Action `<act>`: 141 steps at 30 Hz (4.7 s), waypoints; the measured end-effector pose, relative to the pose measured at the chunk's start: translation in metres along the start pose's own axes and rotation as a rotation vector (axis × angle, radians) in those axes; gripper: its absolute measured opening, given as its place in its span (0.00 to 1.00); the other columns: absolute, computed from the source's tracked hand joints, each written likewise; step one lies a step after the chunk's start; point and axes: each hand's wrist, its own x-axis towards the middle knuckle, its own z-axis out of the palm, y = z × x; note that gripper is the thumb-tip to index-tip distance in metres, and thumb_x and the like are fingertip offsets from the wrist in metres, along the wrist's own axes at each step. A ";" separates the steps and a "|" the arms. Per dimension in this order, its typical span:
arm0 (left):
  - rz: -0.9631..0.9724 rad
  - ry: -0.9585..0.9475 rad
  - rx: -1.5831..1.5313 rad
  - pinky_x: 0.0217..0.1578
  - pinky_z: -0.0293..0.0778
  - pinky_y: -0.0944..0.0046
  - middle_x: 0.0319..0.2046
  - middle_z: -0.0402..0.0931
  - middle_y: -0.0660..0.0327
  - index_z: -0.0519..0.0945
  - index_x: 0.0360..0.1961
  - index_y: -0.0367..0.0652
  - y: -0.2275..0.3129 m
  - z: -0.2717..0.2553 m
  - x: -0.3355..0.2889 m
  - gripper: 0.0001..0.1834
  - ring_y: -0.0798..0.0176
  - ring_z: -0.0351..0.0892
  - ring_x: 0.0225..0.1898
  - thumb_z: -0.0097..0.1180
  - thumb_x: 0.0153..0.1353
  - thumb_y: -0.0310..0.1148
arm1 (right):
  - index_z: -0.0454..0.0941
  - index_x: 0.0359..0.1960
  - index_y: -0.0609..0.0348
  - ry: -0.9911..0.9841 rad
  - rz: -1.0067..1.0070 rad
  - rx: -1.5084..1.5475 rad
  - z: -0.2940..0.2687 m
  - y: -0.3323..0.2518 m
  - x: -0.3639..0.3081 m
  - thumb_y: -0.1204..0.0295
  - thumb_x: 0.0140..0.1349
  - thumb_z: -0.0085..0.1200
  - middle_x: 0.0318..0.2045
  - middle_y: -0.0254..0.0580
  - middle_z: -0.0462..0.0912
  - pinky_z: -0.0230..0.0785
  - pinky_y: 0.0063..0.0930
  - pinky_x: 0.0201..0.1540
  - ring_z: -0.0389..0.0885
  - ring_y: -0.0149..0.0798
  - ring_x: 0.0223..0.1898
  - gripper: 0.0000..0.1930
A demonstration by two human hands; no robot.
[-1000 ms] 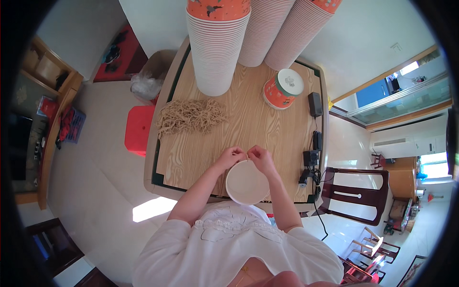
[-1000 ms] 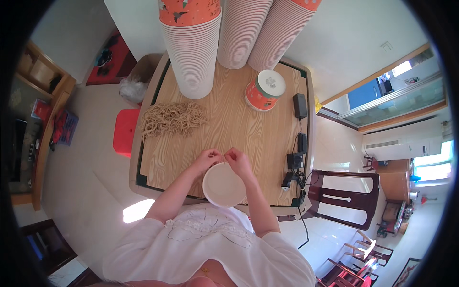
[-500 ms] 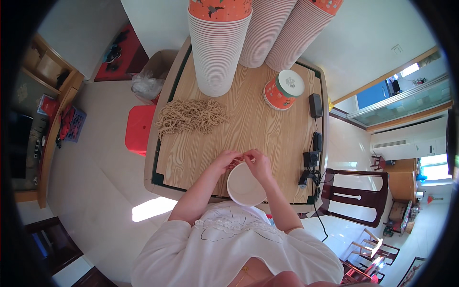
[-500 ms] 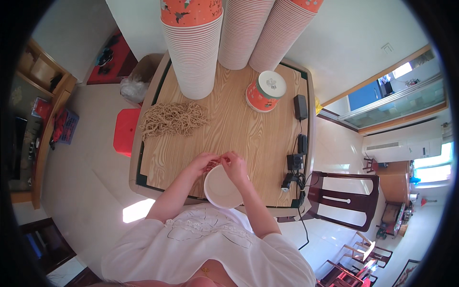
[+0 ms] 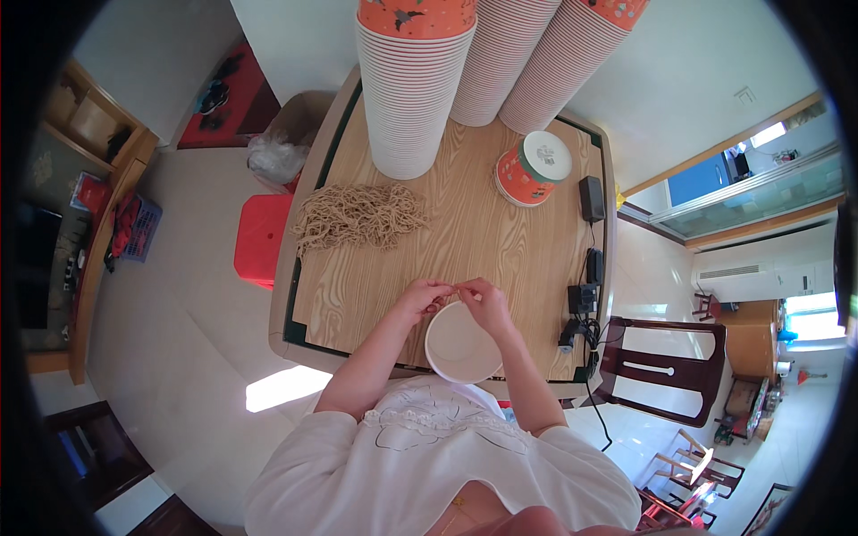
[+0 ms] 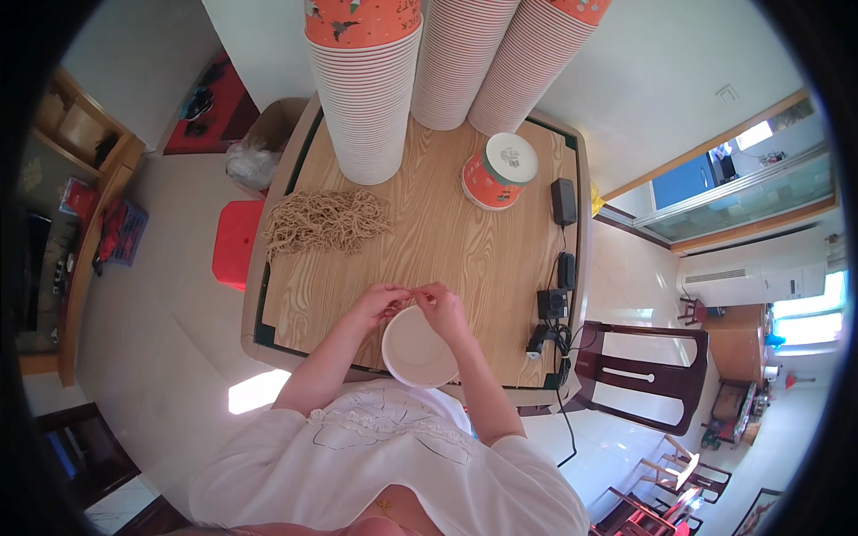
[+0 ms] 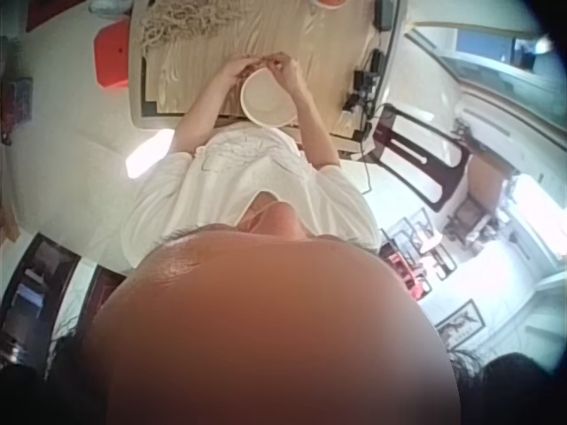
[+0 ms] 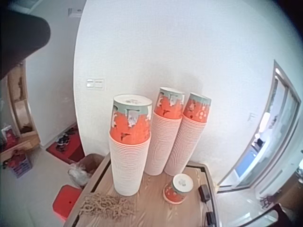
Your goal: Placing shredded decorative straw into a paper cup for packaging.
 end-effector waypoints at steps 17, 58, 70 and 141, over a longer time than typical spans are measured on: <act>0.048 -0.003 0.153 0.15 0.58 0.79 0.21 0.73 0.69 0.79 0.31 0.43 0.003 0.001 -0.002 0.06 0.77 0.67 0.20 0.55 0.52 0.30 | 0.77 0.29 0.64 -0.098 0.240 -0.015 0.001 0.013 0.007 0.70 0.52 0.54 0.20 0.41 0.78 0.66 0.24 0.27 0.74 0.29 0.23 0.08; 0.177 -0.006 0.398 0.20 0.62 0.77 0.25 0.76 0.67 0.75 0.32 0.43 -0.010 -0.029 -0.004 0.06 0.75 0.71 0.22 0.53 0.52 0.30 | 0.72 0.36 0.61 -0.322 0.295 0.163 0.007 0.020 0.018 0.81 0.49 0.52 0.21 0.37 0.77 0.67 0.20 0.28 0.75 0.26 0.25 0.11; 0.147 -0.081 0.282 0.18 0.61 0.77 0.25 0.75 0.67 0.76 0.34 0.41 -0.003 -0.011 0.000 0.08 0.75 0.70 0.21 0.54 0.52 0.30 | 0.72 0.34 0.61 -0.322 0.304 0.188 0.006 0.019 0.018 0.81 0.49 0.53 0.21 0.37 0.77 0.67 0.20 0.28 0.75 0.26 0.25 0.09; 0.456 0.192 0.640 0.23 0.70 0.69 0.19 0.76 0.62 0.79 0.22 0.41 -0.014 -0.020 0.044 0.03 0.70 0.73 0.20 0.59 0.45 0.28 | 0.76 0.23 0.61 -0.562 0.462 0.246 -0.019 0.023 0.031 0.70 0.50 0.52 0.20 0.31 0.75 0.64 0.19 0.29 0.71 0.24 0.24 0.07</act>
